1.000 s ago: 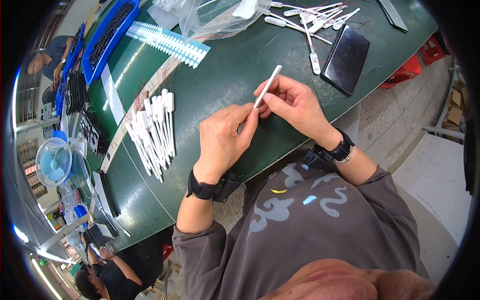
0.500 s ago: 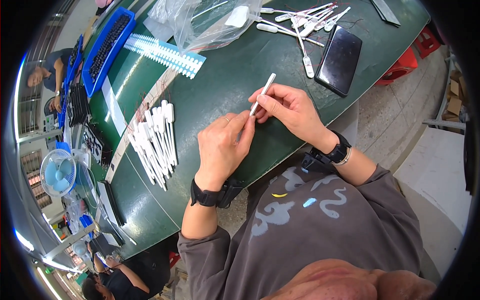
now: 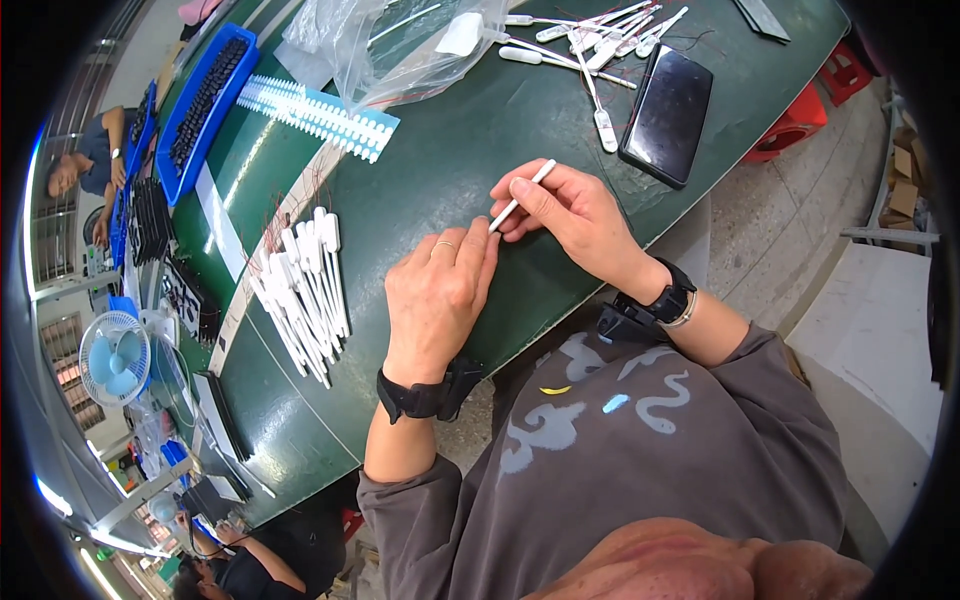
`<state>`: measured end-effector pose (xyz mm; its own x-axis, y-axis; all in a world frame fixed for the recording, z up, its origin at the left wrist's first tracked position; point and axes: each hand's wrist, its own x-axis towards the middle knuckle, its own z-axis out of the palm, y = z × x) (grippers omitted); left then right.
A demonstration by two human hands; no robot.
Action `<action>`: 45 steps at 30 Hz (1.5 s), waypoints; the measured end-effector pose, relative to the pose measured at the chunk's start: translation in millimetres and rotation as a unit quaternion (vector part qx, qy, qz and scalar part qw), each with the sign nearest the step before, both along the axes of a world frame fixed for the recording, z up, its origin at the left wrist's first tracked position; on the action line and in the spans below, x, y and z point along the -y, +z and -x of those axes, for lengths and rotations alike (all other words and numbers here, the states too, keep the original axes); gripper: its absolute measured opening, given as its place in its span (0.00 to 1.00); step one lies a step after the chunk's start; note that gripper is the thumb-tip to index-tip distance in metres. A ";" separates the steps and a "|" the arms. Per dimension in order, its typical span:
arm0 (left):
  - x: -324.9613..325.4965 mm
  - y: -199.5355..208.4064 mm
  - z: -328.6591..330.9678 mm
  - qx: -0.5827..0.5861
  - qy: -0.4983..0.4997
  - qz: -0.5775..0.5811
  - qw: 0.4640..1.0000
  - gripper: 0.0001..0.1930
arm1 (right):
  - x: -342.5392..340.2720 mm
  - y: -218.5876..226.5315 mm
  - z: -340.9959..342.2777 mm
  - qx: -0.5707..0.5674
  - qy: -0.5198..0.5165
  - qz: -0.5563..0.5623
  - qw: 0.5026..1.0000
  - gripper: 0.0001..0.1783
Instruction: Assembling small plastic and wire components for an electronic device at a factory workstation.
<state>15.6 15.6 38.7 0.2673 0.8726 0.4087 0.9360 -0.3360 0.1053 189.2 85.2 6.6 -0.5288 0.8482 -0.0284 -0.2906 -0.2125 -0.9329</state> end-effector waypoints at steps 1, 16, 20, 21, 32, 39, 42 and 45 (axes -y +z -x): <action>1.0 -0.8 0.9 0.011 0.001 0.002 1.000 0.07 | 1.1 -0.7 0.8 -0.006 0.000 -0.002 1.000 0.15; 9.3 -4.5 29.5 0.387 0.047 0.135 0.911 0.05 | 16.7 -2.7 18.1 -0.024 0.010 -0.024 0.999 0.15; 8.4 -5.6 26.0 0.359 0.043 0.103 0.927 0.04 | 11.2 -10.3 17.3 -0.008 0.018 -0.047 0.999 0.14; 8.2 -6.3 26.5 0.357 0.038 0.100 0.928 0.04 | 10.3 -10.8 17.5 -0.007 0.026 -0.055 0.998 0.14; 14.4 -7.9 32.6 0.369 0.044 0.135 0.919 0.06 | 17.9 -2.1 19.1 -0.017 0.008 -0.055 0.998 0.17; 23.9 -8.7 45.6 0.413 0.014 0.212 0.886 0.08 | 30.6 -8.1 27.5 0.020 -0.030 -0.084 0.996 0.22; 31.4 -16.4 50.0 0.503 0.031 0.298 0.811 0.10 | 34.3 -9.2 30.2 0.052 -0.041 -0.095 0.993 0.23; 36.0 -17.3 52.3 0.574 0.036 0.355 0.737 0.13 | 36.1 -11.0 35.0 0.059 -0.045 -0.040 0.996 0.23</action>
<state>-36.7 -20.4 21.4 0.0443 0.9705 -0.2369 0.1055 0.2312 0.9672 154.2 49.1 -4.4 -0.4476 0.8941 -0.0156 -0.1927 -0.1134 -0.9747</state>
